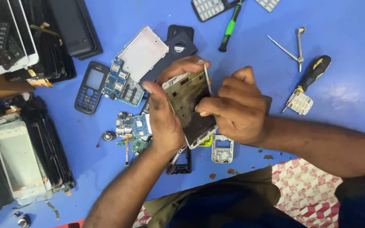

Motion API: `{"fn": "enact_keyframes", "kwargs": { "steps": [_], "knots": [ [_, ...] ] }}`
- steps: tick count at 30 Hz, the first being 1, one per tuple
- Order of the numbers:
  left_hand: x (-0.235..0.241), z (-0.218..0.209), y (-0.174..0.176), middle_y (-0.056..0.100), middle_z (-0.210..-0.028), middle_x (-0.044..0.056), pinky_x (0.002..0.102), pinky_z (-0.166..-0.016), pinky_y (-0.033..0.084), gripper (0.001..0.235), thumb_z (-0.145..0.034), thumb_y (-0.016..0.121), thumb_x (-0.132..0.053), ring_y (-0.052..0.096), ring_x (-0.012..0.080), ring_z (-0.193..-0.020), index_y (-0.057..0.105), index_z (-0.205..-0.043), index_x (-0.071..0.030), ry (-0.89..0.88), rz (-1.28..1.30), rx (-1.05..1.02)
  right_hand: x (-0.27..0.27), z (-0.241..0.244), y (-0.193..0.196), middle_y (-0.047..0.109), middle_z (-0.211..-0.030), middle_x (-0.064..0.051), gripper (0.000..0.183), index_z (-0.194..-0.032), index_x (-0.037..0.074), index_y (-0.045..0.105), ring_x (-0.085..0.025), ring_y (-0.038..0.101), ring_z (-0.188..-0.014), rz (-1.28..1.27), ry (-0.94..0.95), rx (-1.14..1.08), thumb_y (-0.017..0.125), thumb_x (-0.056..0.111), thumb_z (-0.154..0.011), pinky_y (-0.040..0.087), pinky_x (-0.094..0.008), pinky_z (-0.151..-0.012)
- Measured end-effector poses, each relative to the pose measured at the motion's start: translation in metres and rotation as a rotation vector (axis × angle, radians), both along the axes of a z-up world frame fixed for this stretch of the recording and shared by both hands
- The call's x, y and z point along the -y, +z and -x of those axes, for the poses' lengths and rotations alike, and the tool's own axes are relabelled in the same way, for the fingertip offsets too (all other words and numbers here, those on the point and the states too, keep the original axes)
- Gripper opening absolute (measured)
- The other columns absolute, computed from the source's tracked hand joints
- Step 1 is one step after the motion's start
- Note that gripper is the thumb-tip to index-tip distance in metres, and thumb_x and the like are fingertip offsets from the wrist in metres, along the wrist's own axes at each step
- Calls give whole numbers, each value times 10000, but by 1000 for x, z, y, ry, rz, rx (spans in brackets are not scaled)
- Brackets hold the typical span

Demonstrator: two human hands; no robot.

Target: The person holds a white mobile phone casing and repeatedly rubs its inner surface with a finger to remove residue. The person rotates the casing to access different areas and continues rubbing throughout the clip.

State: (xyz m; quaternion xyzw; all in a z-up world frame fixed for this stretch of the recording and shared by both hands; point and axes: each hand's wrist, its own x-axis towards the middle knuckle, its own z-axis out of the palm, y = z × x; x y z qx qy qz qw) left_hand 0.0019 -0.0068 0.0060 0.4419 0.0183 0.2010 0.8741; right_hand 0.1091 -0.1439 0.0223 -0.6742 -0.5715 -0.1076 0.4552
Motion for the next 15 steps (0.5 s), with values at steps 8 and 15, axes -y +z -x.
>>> {"fn": "enact_keyframes", "kwargs": {
  "steps": [8, 15],
  "knots": [
    [0, 0, 0, 544, -1294, 152, 393, -1130, 427, 762, -1162, 239, -659, 523, 232, -1260, 565, -1329, 8, 6, -29, 14, -2, 1, 2, 556, -693, 19, 298, -945, 94, 725, -184, 490, -634, 4, 9, -12, 722, -118, -736, 333, -382, -765],
    [1, 1, 3, 542, -1291, 149, 392, -1107, 440, 774, -1169, 223, -666, 533, 228, -1235, 567, -1319, 11, 17, -89, -10, 0, 1, -3, 546, -685, 19, 310, -930, 104, 725, -190, 486, -634, -5, -5, -2, 705, -131, -729, 332, -385, -773]
  ]
}}
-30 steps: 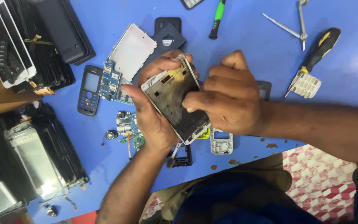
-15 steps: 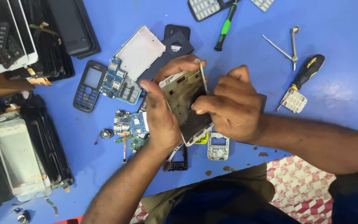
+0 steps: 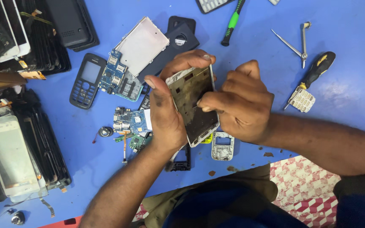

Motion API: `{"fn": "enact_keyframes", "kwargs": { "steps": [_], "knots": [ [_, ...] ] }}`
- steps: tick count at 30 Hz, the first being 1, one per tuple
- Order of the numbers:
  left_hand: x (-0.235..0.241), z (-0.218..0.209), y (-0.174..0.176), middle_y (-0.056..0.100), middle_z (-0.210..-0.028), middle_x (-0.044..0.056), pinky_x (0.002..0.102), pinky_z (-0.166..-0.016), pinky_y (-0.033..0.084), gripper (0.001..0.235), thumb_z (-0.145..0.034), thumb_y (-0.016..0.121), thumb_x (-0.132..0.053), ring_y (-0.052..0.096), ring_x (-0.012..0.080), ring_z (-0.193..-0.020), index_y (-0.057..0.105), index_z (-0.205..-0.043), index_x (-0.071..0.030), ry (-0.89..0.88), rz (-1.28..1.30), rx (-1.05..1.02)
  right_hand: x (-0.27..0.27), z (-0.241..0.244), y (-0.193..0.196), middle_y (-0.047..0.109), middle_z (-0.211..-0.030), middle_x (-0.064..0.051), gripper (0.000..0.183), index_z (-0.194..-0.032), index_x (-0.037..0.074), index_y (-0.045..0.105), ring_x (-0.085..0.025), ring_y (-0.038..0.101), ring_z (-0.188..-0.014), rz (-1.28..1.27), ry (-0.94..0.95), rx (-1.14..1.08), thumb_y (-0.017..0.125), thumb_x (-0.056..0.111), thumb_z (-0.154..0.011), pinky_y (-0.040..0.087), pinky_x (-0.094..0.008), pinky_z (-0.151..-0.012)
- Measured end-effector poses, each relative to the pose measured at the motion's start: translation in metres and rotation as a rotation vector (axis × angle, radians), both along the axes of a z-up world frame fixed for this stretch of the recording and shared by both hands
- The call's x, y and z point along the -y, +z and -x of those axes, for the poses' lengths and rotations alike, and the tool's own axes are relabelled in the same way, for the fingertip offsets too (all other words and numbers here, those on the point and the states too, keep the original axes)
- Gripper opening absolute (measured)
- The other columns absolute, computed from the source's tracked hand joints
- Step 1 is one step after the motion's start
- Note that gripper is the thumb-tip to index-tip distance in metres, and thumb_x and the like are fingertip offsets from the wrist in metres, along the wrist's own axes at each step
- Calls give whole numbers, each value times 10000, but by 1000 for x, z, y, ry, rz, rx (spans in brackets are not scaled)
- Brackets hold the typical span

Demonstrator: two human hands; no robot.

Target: The person holds a white mobile phone casing and repeatedly rubs its inner surface with a finger to remove residue. The person rotates the casing to access different areas and continues rubbing throughout the clip.

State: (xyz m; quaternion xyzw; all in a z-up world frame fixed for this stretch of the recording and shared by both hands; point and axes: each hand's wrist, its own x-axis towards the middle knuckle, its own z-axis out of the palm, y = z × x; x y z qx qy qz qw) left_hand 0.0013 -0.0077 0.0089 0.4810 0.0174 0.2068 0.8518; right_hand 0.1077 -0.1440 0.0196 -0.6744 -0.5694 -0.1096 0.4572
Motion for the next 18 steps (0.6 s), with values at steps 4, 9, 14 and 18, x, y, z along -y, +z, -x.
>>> {"fn": "enact_keyframes", "kwargs": {
  "steps": [4, 9, 14, 18],
  "knots": [
    [0, -2, 0, 542, -1280, 155, 390, -1130, 428, 791, -1158, 222, -681, 531, 232, -1250, 563, -1307, 17, 9, -32, -11, 1, 0, -3, 580, -739, 17, 303, -964, 111, 716, -201, 496, -681, -3, 5, -58, 693, -129, -782, 341, -358, -772],
    [-3, 0, 1, 546, -1287, 153, 392, -1117, 443, 800, -1148, 235, -695, 534, 232, -1248, 566, -1315, 14, 16, -29, -26, -2, 2, -3, 491, -660, 18, 270, -912, 119, 721, -179, 468, -616, -13, 34, 2, 727, -106, -762, 316, -388, -758],
    [0, -1, 0, 553, -1279, 150, 393, -1123, 447, 814, -1138, 234, -709, 539, 231, -1248, 563, -1316, 14, 14, -28, -34, 0, 2, -1, 557, -696, 28, 244, -945, 108, 720, -167, 485, -640, 0, 53, -4, 741, -95, -809, 332, -385, -780],
    [-2, 1, 1, 550, -1286, 147, 390, -1104, 453, 803, -1135, 237, -699, 541, 229, -1227, 560, -1328, 11, 2, 15, -33, -1, 1, -2, 566, -692, 40, 243, -930, 110, 728, -155, 491, -635, 5, 60, -18, 743, -99, -807, 332, -382, -774]
  ]
}}
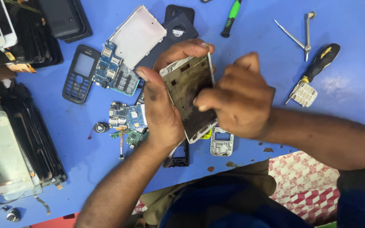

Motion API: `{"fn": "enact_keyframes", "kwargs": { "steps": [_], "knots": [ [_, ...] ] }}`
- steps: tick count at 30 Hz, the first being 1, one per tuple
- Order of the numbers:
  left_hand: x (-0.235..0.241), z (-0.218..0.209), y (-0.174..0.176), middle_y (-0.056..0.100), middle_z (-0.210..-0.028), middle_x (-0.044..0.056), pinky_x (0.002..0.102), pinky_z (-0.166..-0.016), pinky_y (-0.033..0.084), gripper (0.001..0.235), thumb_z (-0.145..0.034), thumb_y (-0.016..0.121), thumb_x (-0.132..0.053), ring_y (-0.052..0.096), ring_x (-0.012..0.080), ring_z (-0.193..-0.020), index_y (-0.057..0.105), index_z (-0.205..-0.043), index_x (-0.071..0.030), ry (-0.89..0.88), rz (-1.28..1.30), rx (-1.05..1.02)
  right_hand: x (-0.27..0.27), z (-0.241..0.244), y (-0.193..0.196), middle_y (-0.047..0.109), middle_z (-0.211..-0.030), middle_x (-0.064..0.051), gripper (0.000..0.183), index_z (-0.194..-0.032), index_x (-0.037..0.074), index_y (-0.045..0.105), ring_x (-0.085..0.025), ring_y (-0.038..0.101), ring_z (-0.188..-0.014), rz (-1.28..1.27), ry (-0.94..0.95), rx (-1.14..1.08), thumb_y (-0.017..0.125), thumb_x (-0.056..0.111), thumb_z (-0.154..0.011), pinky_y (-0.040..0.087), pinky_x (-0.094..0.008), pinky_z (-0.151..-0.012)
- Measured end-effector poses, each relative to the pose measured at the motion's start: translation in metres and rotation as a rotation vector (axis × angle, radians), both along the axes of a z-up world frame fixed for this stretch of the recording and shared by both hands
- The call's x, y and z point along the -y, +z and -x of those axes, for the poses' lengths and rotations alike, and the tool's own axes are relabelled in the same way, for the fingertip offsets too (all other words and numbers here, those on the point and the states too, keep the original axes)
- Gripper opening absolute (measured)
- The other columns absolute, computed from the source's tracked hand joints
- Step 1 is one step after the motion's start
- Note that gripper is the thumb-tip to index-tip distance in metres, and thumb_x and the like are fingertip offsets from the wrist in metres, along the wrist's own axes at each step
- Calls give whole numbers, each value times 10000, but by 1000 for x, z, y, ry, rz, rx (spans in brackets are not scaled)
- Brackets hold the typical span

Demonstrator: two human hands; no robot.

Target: The person holds a white mobile phone casing and repeatedly rubs its inner surface with a finger to remove residue. The person rotates the casing to access different areas and continues rubbing throughout the clip.

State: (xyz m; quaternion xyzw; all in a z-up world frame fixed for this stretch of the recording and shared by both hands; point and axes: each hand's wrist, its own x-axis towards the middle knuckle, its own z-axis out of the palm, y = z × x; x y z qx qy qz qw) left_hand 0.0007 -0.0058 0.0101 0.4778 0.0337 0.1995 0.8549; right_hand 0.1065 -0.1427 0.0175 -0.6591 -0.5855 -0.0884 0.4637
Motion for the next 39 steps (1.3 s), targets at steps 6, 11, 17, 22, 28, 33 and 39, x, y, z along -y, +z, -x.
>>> {"fn": "enact_keyframes", "kwargs": {
  "steps": [6, 11, 17, 22, 28, 33, 39],
  "knots": [
    [0, 1, 1, 545, -1287, 150, 389, -1108, 464, 814, -1145, 216, -706, 543, 229, -1239, 559, -1313, 12, 0, -54, -20, 0, -6, 1, 524, -680, 29, 239, -945, 104, 742, -180, 486, -639, -26, 3, 53, 753, -71, -782, 323, -387, -766],
    [0, 0, -2, 547, -1291, 152, 384, -1106, 461, 809, -1147, 238, -705, 540, 221, -1240, 565, -1324, 14, -2, -29, 8, 2, -5, 1, 534, -648, 36, 238, -902, 97, 740, -160, 463, -587, 25, -3, 21, 751, -96, -763, 324, -382, -742],
    [0, 2, -1, 554, -1287, 161, 373, -1101, 456, 858, -1143, 242, -739, 547, 226, -1221, 573, -1279, 41, 3, -69, -21, 2, -5, -5, 540, -689, 45, 254, -956, 116, 750, -160, 474, -630, -19, 6, 29, 770, -73, -787, 314, -379, -780],
    [-1, 0, -1, 549, -1283, 159, 382, -1054, 475, 872, -1117, 257, -747, 553, 228, -1172, 573, -1299, 45, -1, -56, -32, 2, -7, -5, 547, -699, 44, 241, -970, 105, 752, -170, 481, -656, -17, 11, 44, 788, -65, -804, 321, -380, -788],
    [-2, 2, -3, 563, -1271, 163, 379, -1049, 471, 859, -1133, 268, -739, 555, 226, -1152, 580, -1309, 42, -1, -31, -31, 4, -5, -5, 513, -661, 39, 285, -935, 109, 742, -180, 471, -622, -1, 30, 20, 725, -38, -692, 319, -401, -767],
    [-3, 0, -5, 572, -1266, 165, 376, -1056, 463, 879, -1134, 269, -754, 558, 231, -1170, 593, -1299, 46, 6, -51, -19, 4, -6, -5, 528, -685, 47, 261, -962, 130, 743, -158, 460, -631, -15, 35, 60, 744, -61, -784, 301, -387, -768],
    [-2, 2, -6, 559, -1274, 158, 385, -1029, 470, 829, -1123, 291, -731, 558, 235, -1124, 576, -1287, 29, -14, 44, -11, 2, -6, -2, 497, -666, 46, 242, -953, 136, 737, -158, 460, -631, -8, 40, 48, 767, -52, -803, 297, -391, -773]
  ]
}}
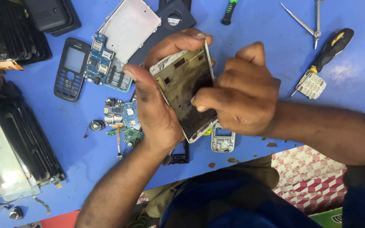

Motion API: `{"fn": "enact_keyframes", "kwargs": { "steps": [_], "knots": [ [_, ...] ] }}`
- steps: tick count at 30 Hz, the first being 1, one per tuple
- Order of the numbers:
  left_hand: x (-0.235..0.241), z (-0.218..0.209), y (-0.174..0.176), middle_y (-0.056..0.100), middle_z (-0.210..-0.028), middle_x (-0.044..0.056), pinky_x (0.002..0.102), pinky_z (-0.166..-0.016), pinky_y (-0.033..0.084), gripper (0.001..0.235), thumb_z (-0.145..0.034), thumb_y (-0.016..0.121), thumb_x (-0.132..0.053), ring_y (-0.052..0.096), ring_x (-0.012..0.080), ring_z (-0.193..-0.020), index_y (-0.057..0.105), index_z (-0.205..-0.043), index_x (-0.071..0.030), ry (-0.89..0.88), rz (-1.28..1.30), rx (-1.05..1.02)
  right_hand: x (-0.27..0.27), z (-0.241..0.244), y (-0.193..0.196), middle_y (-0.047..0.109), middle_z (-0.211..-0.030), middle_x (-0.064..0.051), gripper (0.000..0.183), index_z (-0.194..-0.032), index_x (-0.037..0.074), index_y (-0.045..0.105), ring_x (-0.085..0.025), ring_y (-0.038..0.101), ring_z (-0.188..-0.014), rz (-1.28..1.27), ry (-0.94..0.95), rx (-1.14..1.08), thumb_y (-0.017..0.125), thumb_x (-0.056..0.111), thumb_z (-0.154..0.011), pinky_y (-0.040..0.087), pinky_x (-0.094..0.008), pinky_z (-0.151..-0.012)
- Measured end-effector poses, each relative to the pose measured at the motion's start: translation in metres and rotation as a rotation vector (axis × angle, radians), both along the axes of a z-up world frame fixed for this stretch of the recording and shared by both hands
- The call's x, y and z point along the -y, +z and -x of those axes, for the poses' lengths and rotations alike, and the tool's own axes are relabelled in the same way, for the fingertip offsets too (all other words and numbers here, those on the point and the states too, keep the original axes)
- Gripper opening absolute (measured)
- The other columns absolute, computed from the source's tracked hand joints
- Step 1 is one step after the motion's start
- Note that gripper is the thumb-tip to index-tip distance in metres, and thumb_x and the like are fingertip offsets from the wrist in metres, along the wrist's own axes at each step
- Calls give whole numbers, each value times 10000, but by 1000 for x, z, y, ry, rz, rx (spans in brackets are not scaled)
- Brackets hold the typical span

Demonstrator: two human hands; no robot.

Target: The person holds a white mobile phone casing and repeatedly rubs its inner surface with a finger to remove residue. The person rotates the casing to access different areas and continues rubbing throughout the clip.

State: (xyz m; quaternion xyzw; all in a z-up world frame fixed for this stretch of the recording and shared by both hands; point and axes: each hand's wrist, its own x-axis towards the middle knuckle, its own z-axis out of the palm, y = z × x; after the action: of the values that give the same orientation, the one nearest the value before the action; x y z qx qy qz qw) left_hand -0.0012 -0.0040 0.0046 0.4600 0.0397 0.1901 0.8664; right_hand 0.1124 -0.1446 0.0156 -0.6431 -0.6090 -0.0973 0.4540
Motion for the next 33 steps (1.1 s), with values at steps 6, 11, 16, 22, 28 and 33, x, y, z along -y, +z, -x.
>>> {"fn": "enact_keyframes", "kwargs": {
  "steps": [6, 11, 16, 22, 28, 33],
  "knots": [
    [0, 1, -3, 566, -1271, 168, 383, -1059, 460, 801, -1153, 291, -719, 554, 234, -1154, 572, -1259, 24, 13, 7, 18, 1, -3, -1, 514, -640, 29, 249, -928, 106, 742, -171, 453, -589, 17, 30, 25, 756, -42, -728, 297, -396, -731],
    [3, 0, 0, 555, -1287, 163, 375, -1085, 444, 809, -1134, 298, -723, 545, 228, -1190, 576, -1306, 17, 12, 5, -6, 2, -1, -5, 507, -675, 34, 259, -958, 125, 742, -170, 467, -626, -12, -3, 5, 785, -45, -768, 306, -393, -764],
    [4, 0, 3, 549, -1287, 154, 380, -1052, 451, 787, -1126, 318, -714, 544, 228, -1149, 578, -1274, 13, -1, 41, 9, 2, -3, 0, 553, -708, 42, 289, -947, 129, 727, -178, 495, -654, -22, -7, -2, 744, -58, -728, 297, -394, -757],
    [4, -1, 2, 539, -1294, 160, 383, -1071, 453, 785, -1115, 319, -707, 545, 229, -1182, 589, -1292, 8, 7, 38, -5, 1, -2, 3, 535, -681, 33, 215, -952, 116, 740, -162, 485, -631, -2, 8, 15, 784, -31, -802, 301, -383, -742],
    [8, -2, 3, 544, -1290, 171, 386, -1033, 465, 794, -1113, 318, -709, 557, 239, -1137, 596, -1267, 19, 8, 10, -2, 5, -6, 1, 544, -684, 46, 240, -984, 100, 725, -157, 481, -624, -35, -7, 20, 767, -29, -786, 305, -376, -756],
    [7, -3, 5, 550, -1277, 174, 368, -1044, 451, 800, -1142, 315, -706, 547, 229, -1153, 598, -1272, 31, 8, 1, 23, 2, -6, 0, 504, -655, 43, 227, -967, 119, 725, -162, 473, -621, -70, -36, -7, 819, -8, -805, 289, -383, -747]
  ]
}}
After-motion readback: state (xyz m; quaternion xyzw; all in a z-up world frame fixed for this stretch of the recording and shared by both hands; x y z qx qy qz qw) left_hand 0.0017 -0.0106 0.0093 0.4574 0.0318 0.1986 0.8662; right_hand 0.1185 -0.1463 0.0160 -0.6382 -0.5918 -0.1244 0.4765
